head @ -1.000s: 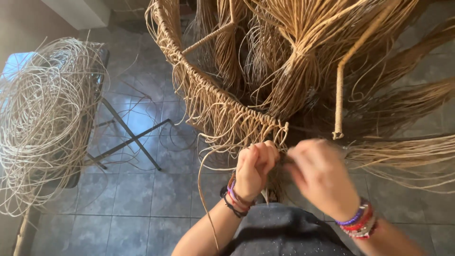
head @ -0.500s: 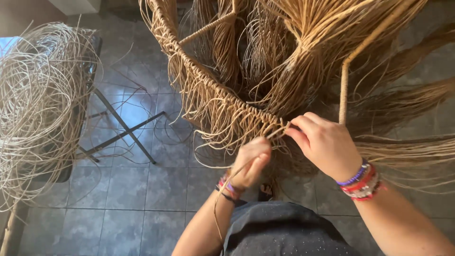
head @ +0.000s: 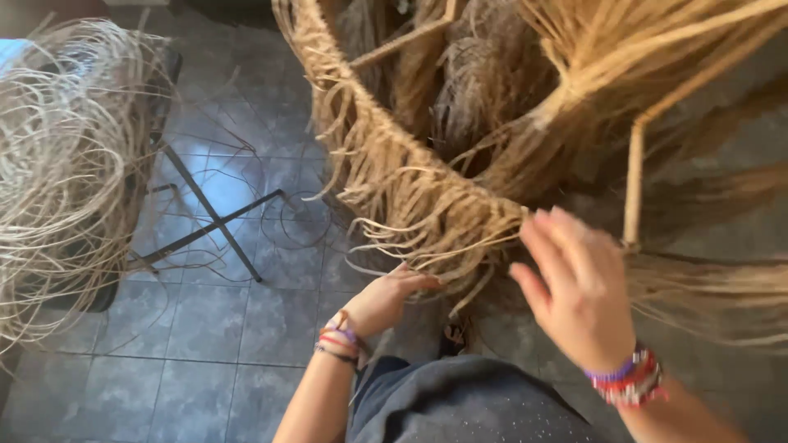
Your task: Weaving natural fiber strands onto a frame to create a furniture component.
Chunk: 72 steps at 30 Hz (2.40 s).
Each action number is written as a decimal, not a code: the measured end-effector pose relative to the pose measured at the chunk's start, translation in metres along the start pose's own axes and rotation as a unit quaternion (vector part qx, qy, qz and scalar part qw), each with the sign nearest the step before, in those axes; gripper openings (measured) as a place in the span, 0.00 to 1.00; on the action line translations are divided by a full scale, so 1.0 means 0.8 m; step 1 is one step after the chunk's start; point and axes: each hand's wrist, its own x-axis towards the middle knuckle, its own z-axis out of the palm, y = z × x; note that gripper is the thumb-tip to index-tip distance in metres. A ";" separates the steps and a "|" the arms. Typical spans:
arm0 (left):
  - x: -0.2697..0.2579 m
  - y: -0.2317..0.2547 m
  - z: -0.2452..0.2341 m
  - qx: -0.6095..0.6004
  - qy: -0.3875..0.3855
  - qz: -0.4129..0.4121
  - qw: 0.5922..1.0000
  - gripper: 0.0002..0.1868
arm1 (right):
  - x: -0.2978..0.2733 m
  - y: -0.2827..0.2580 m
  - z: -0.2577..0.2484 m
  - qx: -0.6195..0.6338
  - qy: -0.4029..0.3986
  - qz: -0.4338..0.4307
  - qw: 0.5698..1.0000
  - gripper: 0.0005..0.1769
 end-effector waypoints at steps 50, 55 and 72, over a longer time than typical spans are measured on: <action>-0.318 -0.407 -0.513 -0.712 0.507 -0.029 0.485 0.34 | 0.620 -0.568 0.626 0.784 -0.416 0.265 0.377 0.12; -0.339 -0.354 -0.657 -0.672 0.524 0.135 0.505 0.28 | 0.644 -0.525 0.592 0.766 -0.509 0.232 0.316 0.12; -0.340 -0.322 -0.654 -0.172 0.389 -0.403 0.810 0.21 | 0.733 -0.630 0.621 0.588 -0.441 -0.130 0.666 0.14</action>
